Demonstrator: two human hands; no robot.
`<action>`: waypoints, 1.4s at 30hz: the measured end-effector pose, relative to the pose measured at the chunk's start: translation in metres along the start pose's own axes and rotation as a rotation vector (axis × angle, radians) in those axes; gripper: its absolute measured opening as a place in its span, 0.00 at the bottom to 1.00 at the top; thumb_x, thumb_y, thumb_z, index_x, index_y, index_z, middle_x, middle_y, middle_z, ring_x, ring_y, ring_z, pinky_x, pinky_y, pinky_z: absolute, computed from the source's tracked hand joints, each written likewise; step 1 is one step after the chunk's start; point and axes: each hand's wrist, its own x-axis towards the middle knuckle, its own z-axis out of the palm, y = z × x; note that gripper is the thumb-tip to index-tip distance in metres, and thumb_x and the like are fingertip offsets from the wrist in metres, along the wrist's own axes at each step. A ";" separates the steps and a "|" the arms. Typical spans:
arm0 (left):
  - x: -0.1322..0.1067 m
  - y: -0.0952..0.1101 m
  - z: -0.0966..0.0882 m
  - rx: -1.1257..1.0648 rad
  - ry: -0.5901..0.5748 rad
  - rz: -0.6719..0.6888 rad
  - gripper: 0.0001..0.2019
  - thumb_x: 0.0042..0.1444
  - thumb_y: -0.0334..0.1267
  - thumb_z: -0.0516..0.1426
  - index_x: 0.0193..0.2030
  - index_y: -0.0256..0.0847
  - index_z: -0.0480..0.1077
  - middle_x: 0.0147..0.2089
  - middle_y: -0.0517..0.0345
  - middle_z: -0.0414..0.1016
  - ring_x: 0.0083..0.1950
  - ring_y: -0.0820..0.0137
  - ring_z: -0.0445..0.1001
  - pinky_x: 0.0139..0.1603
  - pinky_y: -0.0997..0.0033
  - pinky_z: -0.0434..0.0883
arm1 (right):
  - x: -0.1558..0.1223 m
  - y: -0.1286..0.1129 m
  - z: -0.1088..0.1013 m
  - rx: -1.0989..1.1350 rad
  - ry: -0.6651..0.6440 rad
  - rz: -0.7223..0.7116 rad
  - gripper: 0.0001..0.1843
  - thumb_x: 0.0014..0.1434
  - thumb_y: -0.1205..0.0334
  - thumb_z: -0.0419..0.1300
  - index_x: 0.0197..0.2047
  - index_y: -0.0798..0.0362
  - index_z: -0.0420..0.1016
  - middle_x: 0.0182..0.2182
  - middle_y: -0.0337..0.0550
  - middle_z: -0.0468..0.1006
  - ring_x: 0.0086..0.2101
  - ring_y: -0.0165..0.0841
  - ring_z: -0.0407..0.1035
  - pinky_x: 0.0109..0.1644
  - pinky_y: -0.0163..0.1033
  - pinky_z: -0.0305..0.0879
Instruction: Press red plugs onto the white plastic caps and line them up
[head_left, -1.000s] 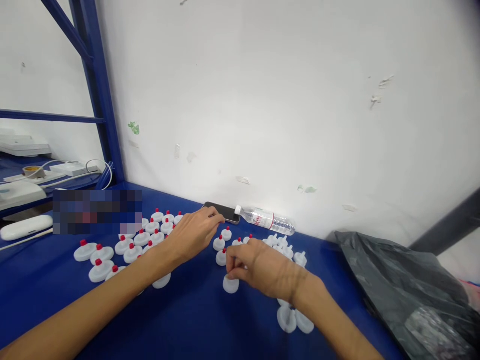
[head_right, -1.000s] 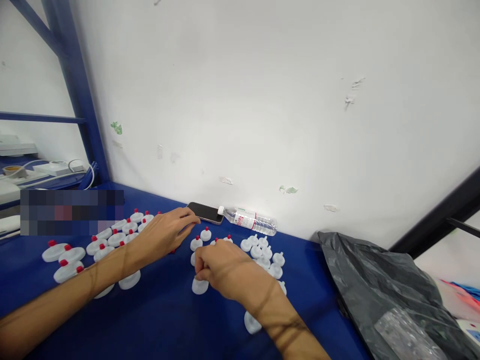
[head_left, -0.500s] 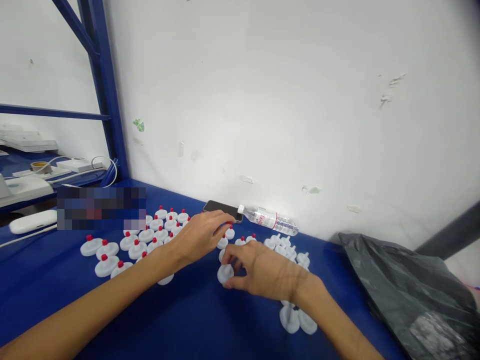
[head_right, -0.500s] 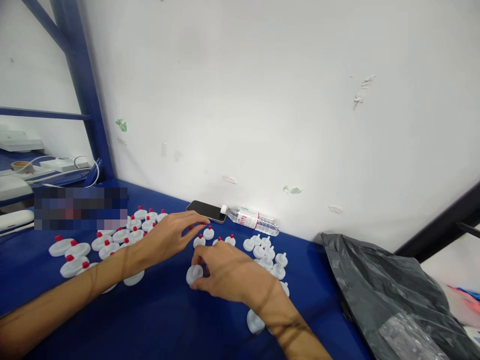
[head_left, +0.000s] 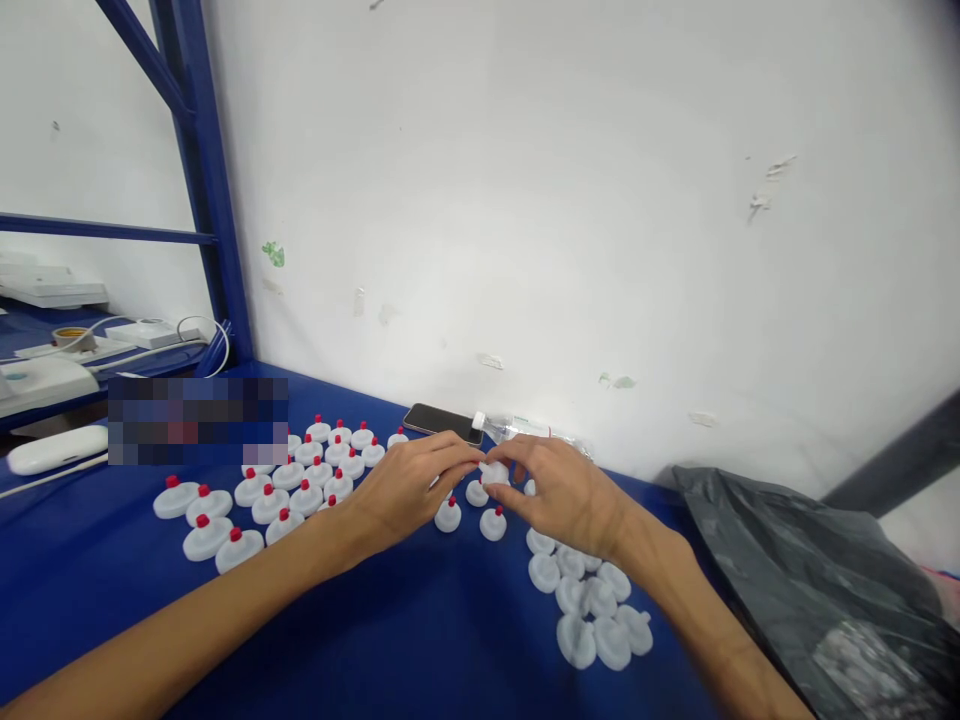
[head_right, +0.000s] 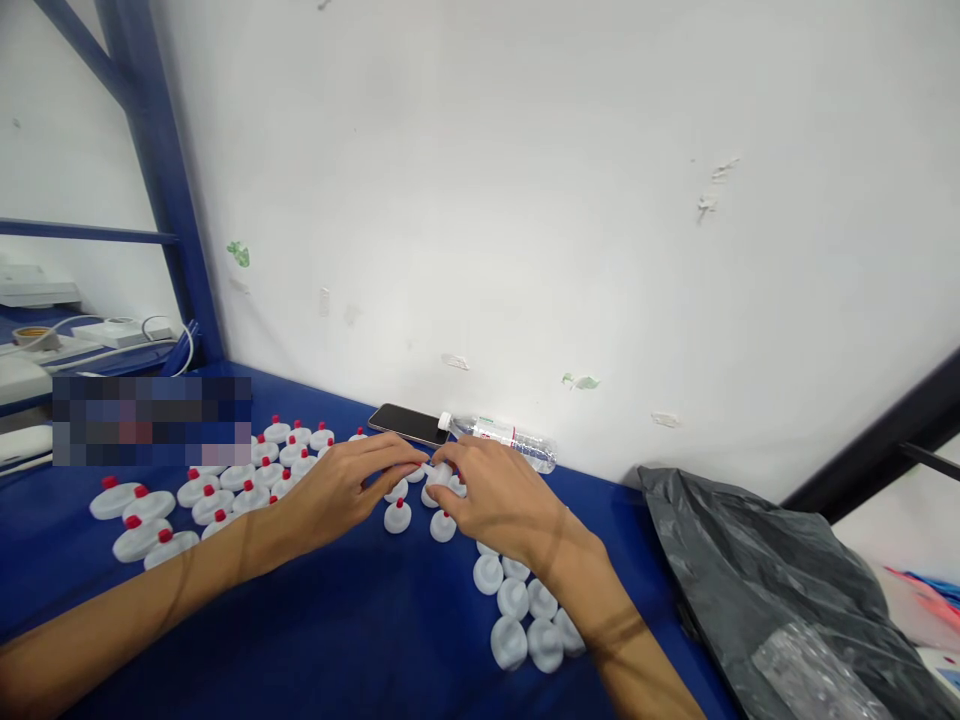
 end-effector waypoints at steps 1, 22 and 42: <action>0.000 0.001 0.000 -0.006 -0.003 -0.001 0.12 0.73 0.36 0.53 0.51 0.44 0.79 0.48 0.54 0.84 0.47 0.66 0.82 0.50 0.67 0.77 | 0.000 0.000 0.000 -0.003 0.006 -0.007 0.15 0.67 0.54 0.64 0.54 0.50 0.79 0.42 0.44 0.82 0.40 0.38 0.74 0.49 0.45 0.66; -0.001 0.013 -0.011 -0.078 -0.067 -0.178 0.22 0.77 0.44 0.39 0.33 0.44 0.64 0.26 0.64 0.71 0.28 0.70 0.71 0.35 0.68 0.67 | 0.004 -0.014 -0.002 0.261 0.270 -0.089 0.16 0.65 0.57 0.68 0.56 0.43 0.82 0.48 0.40 0.87 0.44 0.39 0.81 0.53 0.44 0.75; 0.001 0.011 -0.022 0.082 -0.121 -0.055 0.17 0.73 0.39 0.39 0.31 0.46 0.56 0.26 0.62 0.66 0.24 0.70 0.62 0.28 0.67 0.58 | 0.006 -0.028 0.005 0.688 0.178 0.047 0.20 0.62 0.50 0.69 0.53 0.50 0.85 0.34 0.39 0.86 0.36 0.38 0.81 0.44 0.42 0.76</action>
